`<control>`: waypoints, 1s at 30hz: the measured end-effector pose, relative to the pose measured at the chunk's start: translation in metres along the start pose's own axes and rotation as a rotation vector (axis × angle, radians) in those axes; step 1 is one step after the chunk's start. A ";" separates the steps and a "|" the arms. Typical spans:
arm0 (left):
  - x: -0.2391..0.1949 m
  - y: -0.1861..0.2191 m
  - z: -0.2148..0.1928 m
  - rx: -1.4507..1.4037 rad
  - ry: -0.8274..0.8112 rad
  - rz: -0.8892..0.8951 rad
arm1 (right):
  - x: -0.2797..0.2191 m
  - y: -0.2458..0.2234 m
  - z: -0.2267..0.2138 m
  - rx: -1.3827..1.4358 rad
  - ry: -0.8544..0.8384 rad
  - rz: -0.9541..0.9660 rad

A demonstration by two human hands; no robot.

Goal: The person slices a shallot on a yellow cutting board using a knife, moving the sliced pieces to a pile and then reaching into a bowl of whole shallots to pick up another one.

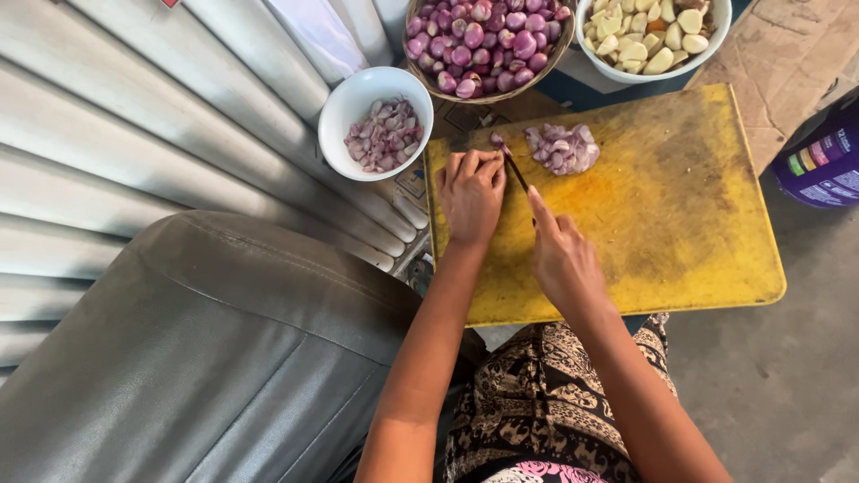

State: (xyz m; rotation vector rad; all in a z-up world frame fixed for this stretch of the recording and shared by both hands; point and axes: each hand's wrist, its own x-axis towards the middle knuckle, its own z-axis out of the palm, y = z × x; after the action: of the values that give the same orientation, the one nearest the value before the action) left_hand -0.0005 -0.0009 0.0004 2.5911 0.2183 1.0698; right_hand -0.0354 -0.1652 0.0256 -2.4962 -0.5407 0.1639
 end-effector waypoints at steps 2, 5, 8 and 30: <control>-0.001 0.001 -0.002 0.000 0.004 0.000 | -0.008 0.005 -0.004 0.006 0.135 -0.095; 0.001 0.001 -0.001 0.005 0.007 -0.005 | -0.009 0.012 -0.015 0.119 0.152 -0.139; -0.003 0.001 -0.001 0.013 -0.010 -0.009 | -0.008 0.004 -0.015 0.117 0.219 -0.122; -0.002 0.001 -0.001 0.056 -0.023 0.002 | 0.007 -0.014 -0.010 -0.022 0.104 -0.060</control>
State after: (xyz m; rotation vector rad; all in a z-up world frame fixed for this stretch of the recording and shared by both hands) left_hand -0.0026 -0.0019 0.0006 2.6522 0.2428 1.0482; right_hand -0.0319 -0.1571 0.0420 -2.4899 -0.5763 0.0045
